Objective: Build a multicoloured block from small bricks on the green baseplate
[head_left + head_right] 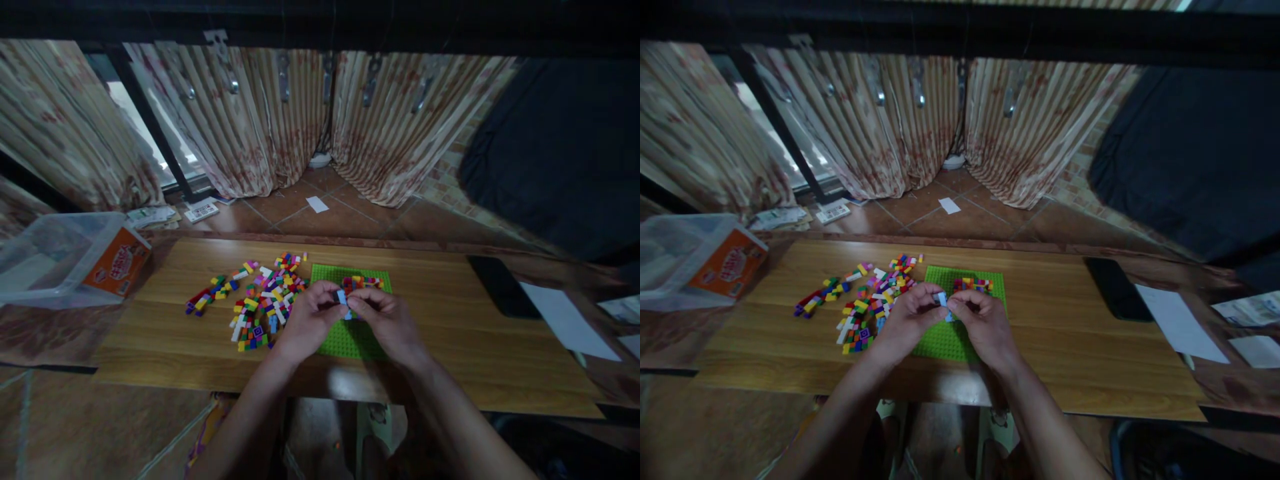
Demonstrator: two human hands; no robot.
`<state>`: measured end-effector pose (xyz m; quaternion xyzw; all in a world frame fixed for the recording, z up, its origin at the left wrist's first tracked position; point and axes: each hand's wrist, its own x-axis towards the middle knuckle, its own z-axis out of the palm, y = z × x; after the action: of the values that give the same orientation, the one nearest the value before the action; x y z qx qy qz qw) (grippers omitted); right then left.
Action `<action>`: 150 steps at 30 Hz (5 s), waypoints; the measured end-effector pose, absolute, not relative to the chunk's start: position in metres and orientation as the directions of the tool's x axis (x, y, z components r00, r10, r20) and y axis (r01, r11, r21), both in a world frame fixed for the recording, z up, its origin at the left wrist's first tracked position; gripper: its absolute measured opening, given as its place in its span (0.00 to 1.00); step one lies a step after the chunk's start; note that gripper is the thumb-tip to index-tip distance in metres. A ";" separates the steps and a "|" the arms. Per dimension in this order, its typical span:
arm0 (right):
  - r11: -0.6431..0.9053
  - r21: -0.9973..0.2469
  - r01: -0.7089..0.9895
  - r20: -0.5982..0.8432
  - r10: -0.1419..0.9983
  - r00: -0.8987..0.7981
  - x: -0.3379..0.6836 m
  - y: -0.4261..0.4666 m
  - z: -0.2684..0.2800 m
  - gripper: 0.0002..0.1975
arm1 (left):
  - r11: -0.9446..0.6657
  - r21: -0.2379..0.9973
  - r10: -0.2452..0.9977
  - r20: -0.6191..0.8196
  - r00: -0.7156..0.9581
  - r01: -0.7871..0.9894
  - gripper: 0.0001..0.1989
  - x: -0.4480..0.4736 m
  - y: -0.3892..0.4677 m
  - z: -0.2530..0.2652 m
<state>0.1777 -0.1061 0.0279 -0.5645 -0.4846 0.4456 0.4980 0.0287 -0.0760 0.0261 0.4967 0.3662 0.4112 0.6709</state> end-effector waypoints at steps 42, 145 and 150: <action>-0.048 -0.989 0.140 -0.008 0.961 0.275 0.167 -0.111 0.030 0.12 | -0.374 0.577 0.927 0.204 0.315 0.726 0.12 -0.037 -0.048 0.019; 0.231 -0.895 0.383 0.286 0.953 0.094 0.143 -0.095 0.017 0.09 | -0.284 0.889 0.913 0.137 0.383 0.359 0.08 -0.008 -0.059 0.030; 0.218 -0.902 0.372 0.280 0.952 0.121 0.145 -0.095 0.016 0.09 | -0.306 0.879 0.904 0.148 0.401 0.366 0.07 -0.005 -0.060 0.035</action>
<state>0.1449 -0.0952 0.0164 -0.5546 -0.5970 0.2885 0.5028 -0.0051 -0.0602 0.0347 0.7351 0.4321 0.3358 0.4003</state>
